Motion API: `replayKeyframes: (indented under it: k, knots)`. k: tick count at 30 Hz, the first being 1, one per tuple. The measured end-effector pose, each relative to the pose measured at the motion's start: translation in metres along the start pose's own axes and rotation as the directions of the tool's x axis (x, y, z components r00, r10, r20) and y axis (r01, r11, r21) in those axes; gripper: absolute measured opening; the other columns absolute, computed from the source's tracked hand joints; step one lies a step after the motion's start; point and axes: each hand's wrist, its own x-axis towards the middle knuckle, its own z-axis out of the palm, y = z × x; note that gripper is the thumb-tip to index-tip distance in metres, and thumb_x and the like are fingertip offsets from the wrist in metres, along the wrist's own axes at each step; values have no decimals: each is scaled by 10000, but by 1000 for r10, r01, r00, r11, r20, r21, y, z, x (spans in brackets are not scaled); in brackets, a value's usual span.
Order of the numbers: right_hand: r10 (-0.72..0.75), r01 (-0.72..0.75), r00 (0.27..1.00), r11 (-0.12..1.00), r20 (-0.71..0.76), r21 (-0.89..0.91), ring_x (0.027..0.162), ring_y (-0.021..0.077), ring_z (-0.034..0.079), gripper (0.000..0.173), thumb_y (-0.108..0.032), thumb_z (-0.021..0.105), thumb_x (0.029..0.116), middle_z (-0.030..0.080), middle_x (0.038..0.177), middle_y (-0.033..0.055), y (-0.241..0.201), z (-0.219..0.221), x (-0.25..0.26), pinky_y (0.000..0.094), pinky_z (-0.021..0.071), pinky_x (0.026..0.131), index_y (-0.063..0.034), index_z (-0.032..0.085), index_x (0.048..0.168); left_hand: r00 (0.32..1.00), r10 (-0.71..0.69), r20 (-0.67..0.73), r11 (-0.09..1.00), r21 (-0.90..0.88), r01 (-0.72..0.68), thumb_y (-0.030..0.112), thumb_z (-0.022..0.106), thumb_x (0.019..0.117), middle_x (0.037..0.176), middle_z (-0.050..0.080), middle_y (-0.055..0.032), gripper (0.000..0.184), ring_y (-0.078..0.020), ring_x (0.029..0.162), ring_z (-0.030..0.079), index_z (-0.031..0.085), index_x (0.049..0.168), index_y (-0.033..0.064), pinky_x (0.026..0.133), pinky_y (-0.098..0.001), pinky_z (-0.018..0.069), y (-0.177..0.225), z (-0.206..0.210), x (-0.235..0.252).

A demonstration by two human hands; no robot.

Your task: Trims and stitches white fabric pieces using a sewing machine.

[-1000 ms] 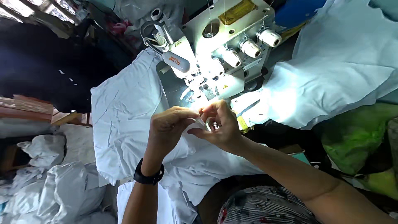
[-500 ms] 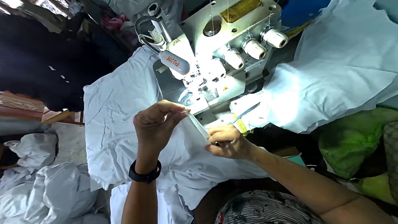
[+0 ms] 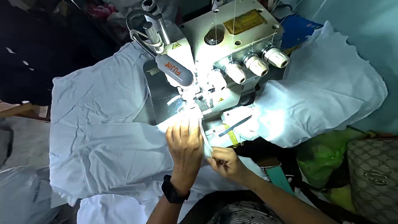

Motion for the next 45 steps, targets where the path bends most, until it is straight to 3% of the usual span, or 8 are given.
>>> replayKeyframes:
  k: [6,10,15,19,26,30,41,45]
  knots:
    - [262,-258,965,937,16,235,573,-94,416,268,-29,556,891,478,610,-68,-27,-9,30,75,331,535,-44,517,627,986,99,131,965,-253,-63,160,443,1035,946,704,-185,347,-368,973,662,728,1082,-33,937,-510,473,-34,-10,23]
    - [453,-418,891,839,-21,347,506,-106,434,255,-42,581,854,493,580,-181,-27,-9,59,103,363,479,-187,560,645,957,184,225,908,-412,-78,97,492,978,1097,689,-280,317,-406,1098,667,653,1123,-134,984,-517,499,-69,-14,54]
    - [459,-395,875,860,-153,322,520,-93,439,260,-21,601,842,497,581,-165,-21,-2,85,114,379,501,-183,574,641,935,108,339,913,-406,42,69,478,1036,1024,633,-269,240,-425,954,650,578,1208,-65,829,-569,515,-87,-12,83]
    - [346,-290,913,924,-218,250,540,-107,448,224,2,606,839,514,594,-149,-17,2,81,92,383,516,-124,595,654,961,17,276,855,-502,129,71,539,1018,1150,656,-252,293,-347,1077,661,547,1285,-49,944,-503,506,-96,-1,101]
    - [-30,20,998,982,49,188,608,13,519,313,-84,585,941,550,627,86,-9,-9,26,118,415,574,31,515,659,988,97,117,854,-519,-22,235,657,935,1103,725,-147,272,-221,1088,669,748,1032,-2,998,-399,505,-72,-33,47]
    - [21,-20,1000,991,-4,129,585,-16,455,322,-42,583,919,507,602,45,-8,-8,43,111,355,552,12,482,618,975,139,171,865,-500,-36,258,651,894,1213,723,-190,350,-344,1257,637,771,1061,-25,1111,-556,422,-87,-12,45]
    - [464,-357,829,868,-313,344,487,-87,441,305,6,641,853,507,535,-140,-26,18,80,113,378,477,-157,588,600,972,155,178,800,-600,-18,177,703,877,1194,721,-201,308,-277,1204,646,748,1087,-43,1082,-470,403,-120,24,125]
    - [223,-185,957,962,-187,199,548,-53,454,296,-14,645,885,500,576,-38,-18,15,46,107,379,524,-29,540,610,999,41,-26,780,-623,-48,145,713,912,1262,679,-212,304,-177,1239,625,708,1135,-63,1089,-293,452,-126,30,113]
